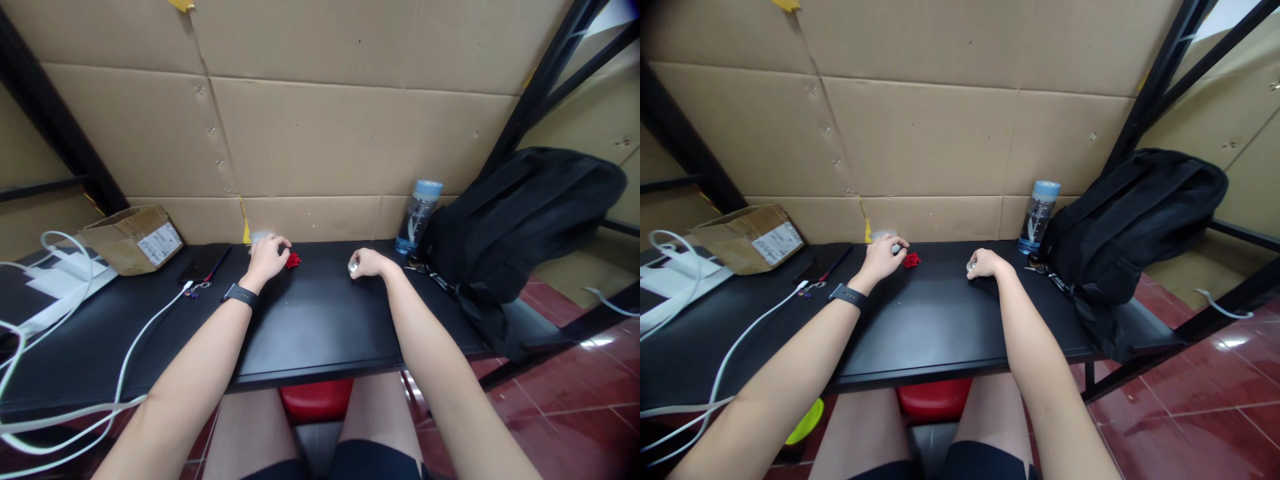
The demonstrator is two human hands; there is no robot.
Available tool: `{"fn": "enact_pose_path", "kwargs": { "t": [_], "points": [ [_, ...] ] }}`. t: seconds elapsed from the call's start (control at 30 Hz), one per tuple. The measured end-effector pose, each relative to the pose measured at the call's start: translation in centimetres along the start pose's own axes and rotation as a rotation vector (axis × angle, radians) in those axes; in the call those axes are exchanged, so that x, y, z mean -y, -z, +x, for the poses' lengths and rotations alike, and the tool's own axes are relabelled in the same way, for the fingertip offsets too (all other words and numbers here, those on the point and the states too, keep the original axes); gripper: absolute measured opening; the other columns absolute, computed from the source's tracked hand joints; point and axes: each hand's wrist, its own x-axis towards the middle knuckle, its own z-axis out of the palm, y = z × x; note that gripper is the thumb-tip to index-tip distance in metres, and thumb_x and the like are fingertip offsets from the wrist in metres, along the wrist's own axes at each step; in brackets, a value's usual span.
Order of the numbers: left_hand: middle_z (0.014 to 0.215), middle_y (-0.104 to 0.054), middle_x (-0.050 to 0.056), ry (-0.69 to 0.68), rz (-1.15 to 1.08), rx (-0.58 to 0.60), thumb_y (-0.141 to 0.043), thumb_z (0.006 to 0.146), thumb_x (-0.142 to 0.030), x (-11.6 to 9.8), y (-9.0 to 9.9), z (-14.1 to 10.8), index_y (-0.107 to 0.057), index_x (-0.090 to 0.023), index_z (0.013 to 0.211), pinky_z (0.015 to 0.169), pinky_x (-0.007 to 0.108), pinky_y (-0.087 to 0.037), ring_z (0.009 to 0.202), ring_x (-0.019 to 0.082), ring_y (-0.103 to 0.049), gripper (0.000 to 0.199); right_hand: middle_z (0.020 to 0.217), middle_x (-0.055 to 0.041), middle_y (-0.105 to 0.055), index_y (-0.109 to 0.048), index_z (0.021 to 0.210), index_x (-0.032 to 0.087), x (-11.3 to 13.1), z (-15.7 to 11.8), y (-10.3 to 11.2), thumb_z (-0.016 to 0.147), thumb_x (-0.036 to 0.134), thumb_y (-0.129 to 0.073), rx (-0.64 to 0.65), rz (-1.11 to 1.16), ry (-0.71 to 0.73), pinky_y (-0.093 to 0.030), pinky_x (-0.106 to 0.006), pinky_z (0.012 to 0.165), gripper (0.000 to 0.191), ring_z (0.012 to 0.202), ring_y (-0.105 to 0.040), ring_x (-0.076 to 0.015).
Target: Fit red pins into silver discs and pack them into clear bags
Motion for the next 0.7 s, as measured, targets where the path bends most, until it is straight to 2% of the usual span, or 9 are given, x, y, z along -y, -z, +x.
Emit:
{"fn": "enact_pose_path", "kwargs": {
  "t": [0.13,0.27,0.43,0.5,0.7],
  "points": [
    [0.110,-0.069,0.006,-0.005,0.000,-0.006,-0.059,0.089,-0.031,0.0,0.0,0.0,-0.073,-0.026,0.098,0.095,0.043,-0.045,0.108,0.029,-0.063,0.018,0.085,-0.0034,-0.077,-0.074,0.078,0.021,0.5,-0.2,0.3,0.053,0.021,-0.087,0.013,-0.030,0.018,-0.051,-0.027,0.070,0.028,0.083,-0.071,-0.0223],
    [0.111,-0.069,0.006,-0.001,-0.008,-0.003,-0.059,0.089,-0.030,0.0,0.0,0.0,-0.073,-0.026,0.098,0.096,0.042,-0.045,0.109,0.028,-0.062,0.018,0.082,-0.0025,-0.076,-0.074,0.076,0.021,0.4,-0.4,0.4,0.050,0.019,-0.087,-0.021,-0.014,0.045,-0.053,-0.026,0.070,0.030,0.082,-0.072,-0.0218],
    [0.109,-0.070,0.005,-0.016,-0.018,-0.019,-0.059,0.088,-0.029,0.0,0.1,0.1,-0.074,-0.026,0.096,0.096,0.042,-0.045,0.110,0.027,-0.063,0.017,0.067,-0.0008,-0.072,-0.073,0.071,0.019,0.4,-0.8,0.1,0.049,0.011,-0.082,0.062,0.289,-0.008,-0.054,-0.025,0.050,0.026,0.057,-0.066,-0.0169],
    [0.109,-0.070,0.005,-0.023,-0.023,-0.025,-0.059,0.088,-0.029,0.0,0.0,0.1,-0.074,-0.026,0.096,0.096,0.042,-0.044,0.110,0.027,-0.063,0.017,0.064,-0.0013,-0.070,-0.072,0.069,0.018,0.6,-1.0,0.0,0.049,0.008,-0.080,0.095,0.402,-0.023,-0.054,-0.025,0.045,0.023,0.053,-0.064,-0.0163],
    [0.108,-0.069,0.005,-0.040,-0.026,-0.026,-0.059,0.089,-0.030,0.1,0.0,0.1,-0.073,-0.025,0.096,0.095,0.042,-0.045,0.107,0.027,-0.064,0.017,0.061,0.0003,-0.065,-0.069,0.075,0.016,0.5,-1.1,-0.4,0.056,0.003,-0.074,0.097,0.726,-0.030,-0.057,-0.026,0.050,0.023,0.052,-0.062,-0.0132]
  ]
}}
